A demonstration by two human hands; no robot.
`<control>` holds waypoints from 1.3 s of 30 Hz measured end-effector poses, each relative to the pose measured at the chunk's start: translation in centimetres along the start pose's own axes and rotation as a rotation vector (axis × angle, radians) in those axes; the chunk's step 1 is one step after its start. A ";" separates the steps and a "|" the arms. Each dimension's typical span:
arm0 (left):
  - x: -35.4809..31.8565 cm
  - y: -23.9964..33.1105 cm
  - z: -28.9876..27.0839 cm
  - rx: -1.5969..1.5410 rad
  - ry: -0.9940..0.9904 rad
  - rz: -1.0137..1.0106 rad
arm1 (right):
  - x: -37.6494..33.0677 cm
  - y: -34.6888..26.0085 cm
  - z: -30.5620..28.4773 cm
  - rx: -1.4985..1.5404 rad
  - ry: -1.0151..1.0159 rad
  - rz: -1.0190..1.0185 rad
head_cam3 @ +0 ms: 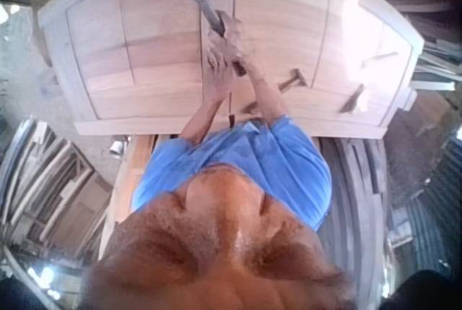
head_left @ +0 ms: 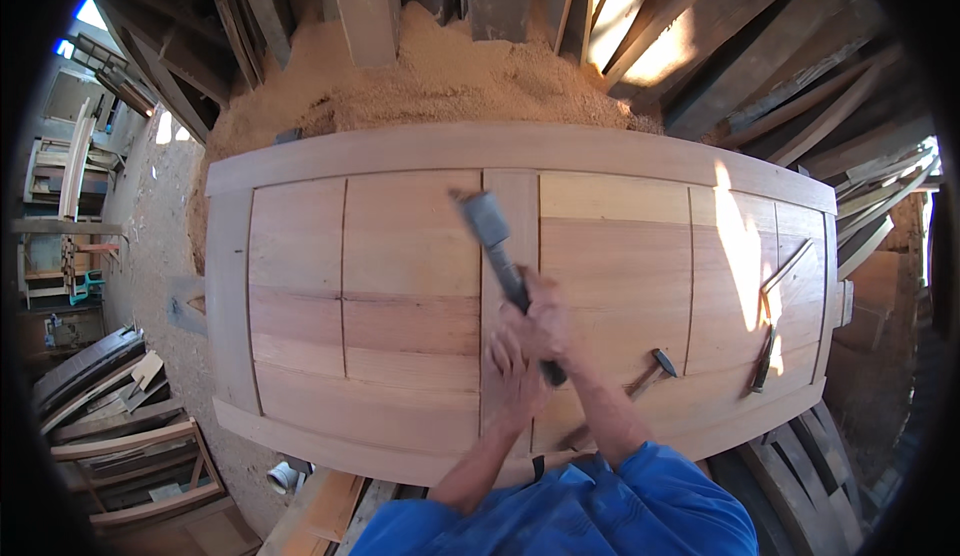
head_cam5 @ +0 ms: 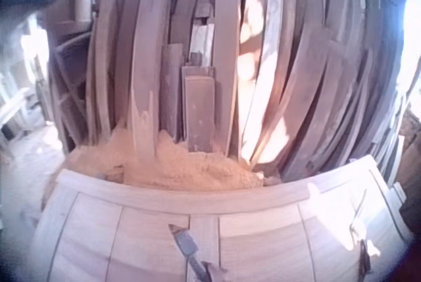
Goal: The person assembles a wooden door by fitting panels into a frame. They use a mallet to tap the panels into place and a chisel to adjust the joints. The person also uses a small wooden block as a buffer while hammering.
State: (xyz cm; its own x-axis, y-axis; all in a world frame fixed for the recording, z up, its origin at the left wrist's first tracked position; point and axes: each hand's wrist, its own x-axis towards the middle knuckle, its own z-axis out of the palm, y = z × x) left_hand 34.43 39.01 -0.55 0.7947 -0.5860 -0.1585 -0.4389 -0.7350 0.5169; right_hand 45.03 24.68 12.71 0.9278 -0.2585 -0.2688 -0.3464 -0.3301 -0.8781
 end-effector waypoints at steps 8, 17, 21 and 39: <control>21.8 3.1 1.6 0.042 0.158 0.169 | 11.1 1.6 -16.9 -0.051 0.203 -0.073; 23.1 3.2 2.2 0.201 0.140 0.068 | 28.8 5.5 -22.4 -0.936 0.114 -0.070; 23.3 3.3 1.9 0.220 0.110 0.055 | 35.6 7.0 -20.0 -0.985 0.001 -0.011; 23.7 3.5 1.1 0.197 0.064 0.032 | 38.5 5.3 -13.6 -1.308 -0.369 -0.203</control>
State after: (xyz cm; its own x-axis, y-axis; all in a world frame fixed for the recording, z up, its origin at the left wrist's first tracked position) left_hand 51.29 22.14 -3.43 0.8012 -0.5920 -0.0875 -0.5331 -0.7725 0.3452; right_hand 77.07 0.66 3.06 0.8889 0.0828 -0.4506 0.1131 -0.9928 0.0406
